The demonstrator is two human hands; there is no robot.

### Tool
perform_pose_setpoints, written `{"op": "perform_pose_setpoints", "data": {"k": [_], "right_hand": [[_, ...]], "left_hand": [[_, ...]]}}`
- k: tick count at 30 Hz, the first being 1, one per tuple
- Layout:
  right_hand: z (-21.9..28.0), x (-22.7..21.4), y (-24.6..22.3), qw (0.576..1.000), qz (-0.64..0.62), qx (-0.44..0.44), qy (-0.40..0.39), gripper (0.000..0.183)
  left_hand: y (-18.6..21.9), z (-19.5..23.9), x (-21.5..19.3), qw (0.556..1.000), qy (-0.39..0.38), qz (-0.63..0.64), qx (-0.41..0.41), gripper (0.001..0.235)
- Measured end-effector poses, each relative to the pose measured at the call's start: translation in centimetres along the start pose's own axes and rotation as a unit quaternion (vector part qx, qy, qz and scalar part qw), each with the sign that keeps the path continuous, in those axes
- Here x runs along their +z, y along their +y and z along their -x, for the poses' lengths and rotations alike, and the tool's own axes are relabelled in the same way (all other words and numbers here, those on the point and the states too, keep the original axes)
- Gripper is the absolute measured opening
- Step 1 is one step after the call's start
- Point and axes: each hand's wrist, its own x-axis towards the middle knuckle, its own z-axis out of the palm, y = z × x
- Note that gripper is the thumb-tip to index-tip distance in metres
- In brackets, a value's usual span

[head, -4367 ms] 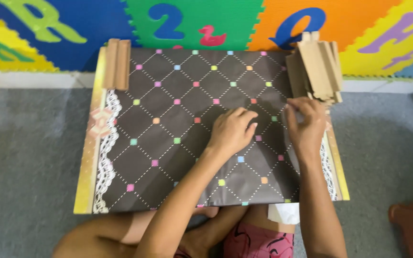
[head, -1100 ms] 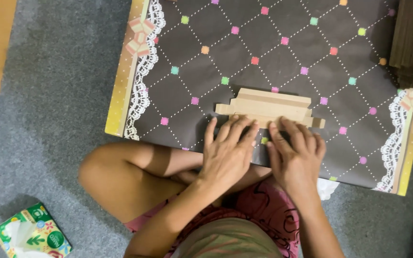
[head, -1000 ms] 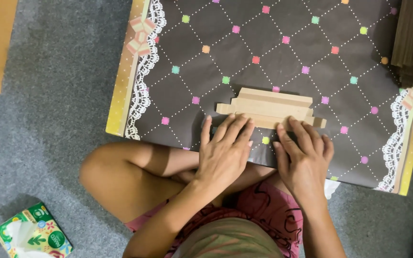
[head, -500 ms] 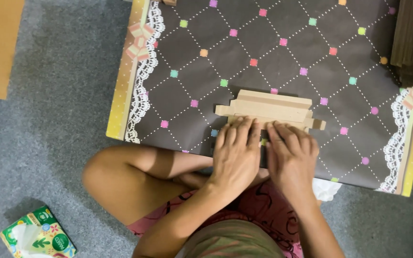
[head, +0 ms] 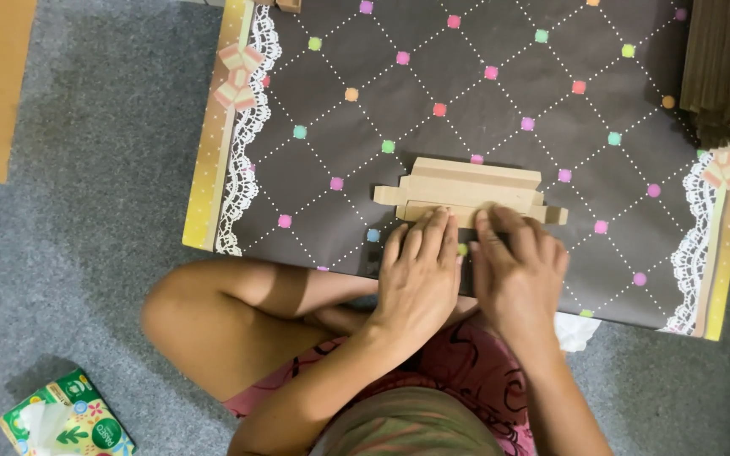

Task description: Assembling small cardboard boxes by folding flat templates along pre-scored lines.

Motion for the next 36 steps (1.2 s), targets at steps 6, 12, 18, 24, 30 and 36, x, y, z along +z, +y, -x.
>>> {"op": "perform_pose_setpoints", "data": {"k": [6, 12, 18, 24, 30, 36], "right_hand": [[0.0, -2.6, 1.3, 0.997, 0.038, 0.057, -0.026, 0.027], [-2.2, -0.7, 3.2, 0.997, 0.039, 0.058, -0.022, 0.020], [-5.9, -4.2, 1.7, 0.984, -0.091, 0.083, -0.128, 0.082], [-3.9, -2.2, 3.0, 0.995, -0.040, 0.047, -0.075, 0.053], [-3.6, -2.2, 1.9, 1.000, 0.015, 0.003, -0.024, 0.021], [-3.4, -1.2, -0.4, 0.999, 0.019, -0.046, -0.003, 0.036]], "left_hand": [[-0.8, 0.1, -0.2, 1.000, -0.020, 0.015, 0.000, 0.041], [-2.9, -2.4, 2.0, 0.999, 0.030, 0.026, 0.004, 0.007], [-2.5, -5.5, -0.9, 0.988, -0.115, 0.078, -0.071, 0.055], [-2.6, -4.8, -0.8, 0.990, -0.123, 0.059, -0.044, 0.055], [-2.6, -3.1, 1.8, 1.000, 0.024, 0.006, 0.008, 0.021], [-1.1, -2.7, 2.5, 0.997, 0.059, -0.037, 0.024, 0.024]]}}
